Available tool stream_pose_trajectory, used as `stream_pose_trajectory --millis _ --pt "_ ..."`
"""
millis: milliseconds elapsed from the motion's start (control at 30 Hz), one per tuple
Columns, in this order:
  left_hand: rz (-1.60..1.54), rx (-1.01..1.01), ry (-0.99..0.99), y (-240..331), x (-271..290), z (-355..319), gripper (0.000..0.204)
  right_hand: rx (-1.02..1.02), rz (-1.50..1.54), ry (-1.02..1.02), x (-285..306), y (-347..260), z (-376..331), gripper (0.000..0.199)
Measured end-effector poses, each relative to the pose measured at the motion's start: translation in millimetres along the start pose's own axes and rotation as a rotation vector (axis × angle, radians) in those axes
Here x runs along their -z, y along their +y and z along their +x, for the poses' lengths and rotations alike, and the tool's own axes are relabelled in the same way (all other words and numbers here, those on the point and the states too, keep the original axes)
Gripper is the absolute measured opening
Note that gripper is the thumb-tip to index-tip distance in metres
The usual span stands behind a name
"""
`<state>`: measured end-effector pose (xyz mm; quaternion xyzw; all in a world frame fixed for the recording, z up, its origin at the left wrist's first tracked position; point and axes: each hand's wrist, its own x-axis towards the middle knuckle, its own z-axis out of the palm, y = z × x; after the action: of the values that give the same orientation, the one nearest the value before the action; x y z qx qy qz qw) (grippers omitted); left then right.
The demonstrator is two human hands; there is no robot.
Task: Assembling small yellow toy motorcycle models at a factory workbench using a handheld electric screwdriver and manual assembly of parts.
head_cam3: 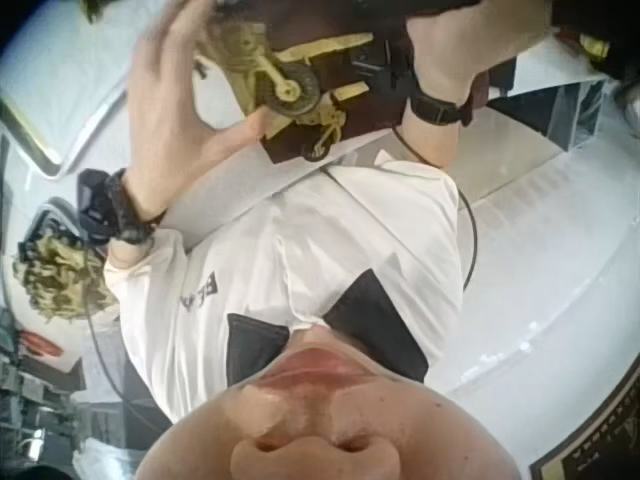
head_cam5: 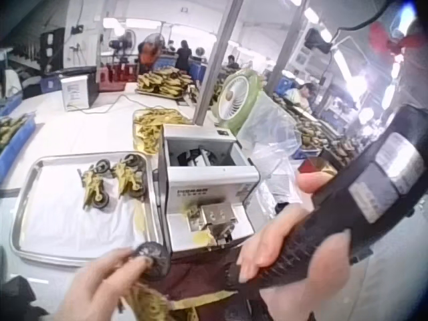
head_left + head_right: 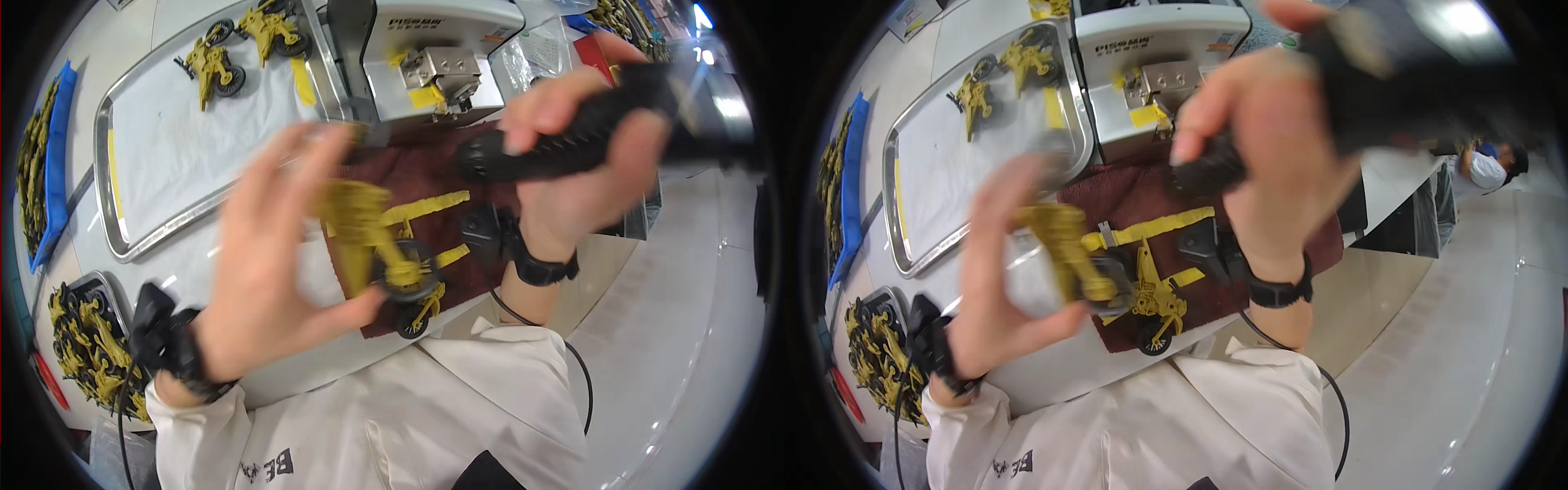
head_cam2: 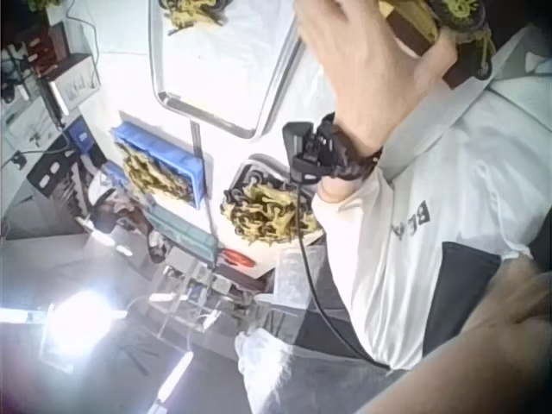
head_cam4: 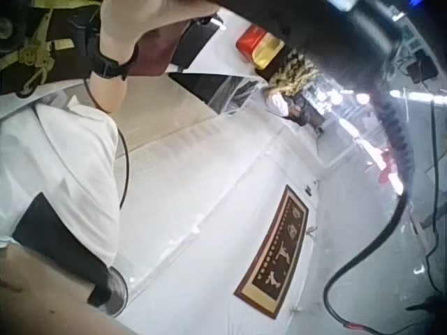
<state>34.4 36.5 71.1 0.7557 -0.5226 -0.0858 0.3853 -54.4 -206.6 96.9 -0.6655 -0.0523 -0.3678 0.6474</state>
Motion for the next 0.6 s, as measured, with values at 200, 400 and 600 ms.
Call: stream_pose_trajectory --millis 200,400,600 --pt "0.046 0.091 -0.129 -7 -74 7 0.100 0.165 0.004 0.072 10 -40 0 0.071" --pt "0.051 0.006 -0.309 10 -58 -4 0.099 0.114 -0.171 0.308 21 -15 25 0.064" --pt "0.120 0.077 -0.095 -1 -56 6 0.100 0.109 0.057 0.427 -47 -14 35 0.055"
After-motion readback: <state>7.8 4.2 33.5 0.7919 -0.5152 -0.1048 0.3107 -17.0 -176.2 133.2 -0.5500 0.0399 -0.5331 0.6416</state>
